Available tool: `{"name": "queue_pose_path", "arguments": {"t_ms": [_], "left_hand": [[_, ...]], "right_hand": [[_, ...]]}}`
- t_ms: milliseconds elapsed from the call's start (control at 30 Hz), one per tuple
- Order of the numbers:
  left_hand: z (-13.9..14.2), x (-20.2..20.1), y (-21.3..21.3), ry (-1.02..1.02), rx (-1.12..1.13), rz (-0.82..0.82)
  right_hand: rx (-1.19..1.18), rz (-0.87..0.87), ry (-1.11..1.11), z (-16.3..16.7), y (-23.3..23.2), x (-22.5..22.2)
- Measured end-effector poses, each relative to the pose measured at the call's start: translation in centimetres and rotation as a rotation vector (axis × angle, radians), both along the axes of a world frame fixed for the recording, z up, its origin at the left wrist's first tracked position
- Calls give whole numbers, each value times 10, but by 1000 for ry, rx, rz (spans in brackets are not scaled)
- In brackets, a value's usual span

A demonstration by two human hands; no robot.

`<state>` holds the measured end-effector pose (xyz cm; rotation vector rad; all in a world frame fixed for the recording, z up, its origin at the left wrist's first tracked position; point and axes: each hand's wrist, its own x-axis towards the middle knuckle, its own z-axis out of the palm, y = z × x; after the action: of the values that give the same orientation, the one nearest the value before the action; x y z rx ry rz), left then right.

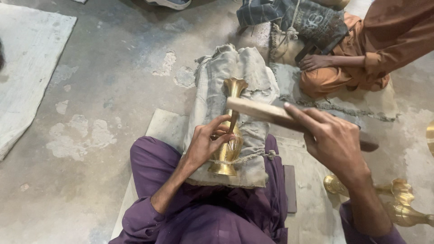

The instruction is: The person sits on the floor with a brass vase resting on a cloth-covered cushion and hammers a punch against the vase's surface with a wooden mallet, repositioning the punch to work different spots, decorating the vase body. Finished brass vases lie on the floor beside them.

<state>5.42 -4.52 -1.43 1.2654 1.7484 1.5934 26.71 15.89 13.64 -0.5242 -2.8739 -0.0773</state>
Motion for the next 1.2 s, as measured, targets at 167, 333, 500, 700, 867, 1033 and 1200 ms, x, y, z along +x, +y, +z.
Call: {"name": "queue_pose_path", "arguments": {"t_ms": [167, 333, 500, 700, 867, 1033, 1200], "left_hand": [[4, 3, -3, -5, 30, 7], [7, 6, -3, -35, -13, 31], [8, 6, -3, -25, -5, 51], [6, 9, -4, -1, -23, 76], [4, 11, -4, -20, -8, 73], [4, 12, -3, -9, -23, 78], [4, 14, -6, -3, 6, 80]], "right_hand": [[-125, 6, 66, 8, -9, -7], [-141, -89, -3, 10, -9, -8], [31, -17, -92, 8, -6, -9], [-7, -16, -76, 7, -7, -9], [-113, -45, -51, 6, -5, -8], [3, -30, -19, 7, -3, -6], [-26, -64, -117, 14, -9, -9]]}}
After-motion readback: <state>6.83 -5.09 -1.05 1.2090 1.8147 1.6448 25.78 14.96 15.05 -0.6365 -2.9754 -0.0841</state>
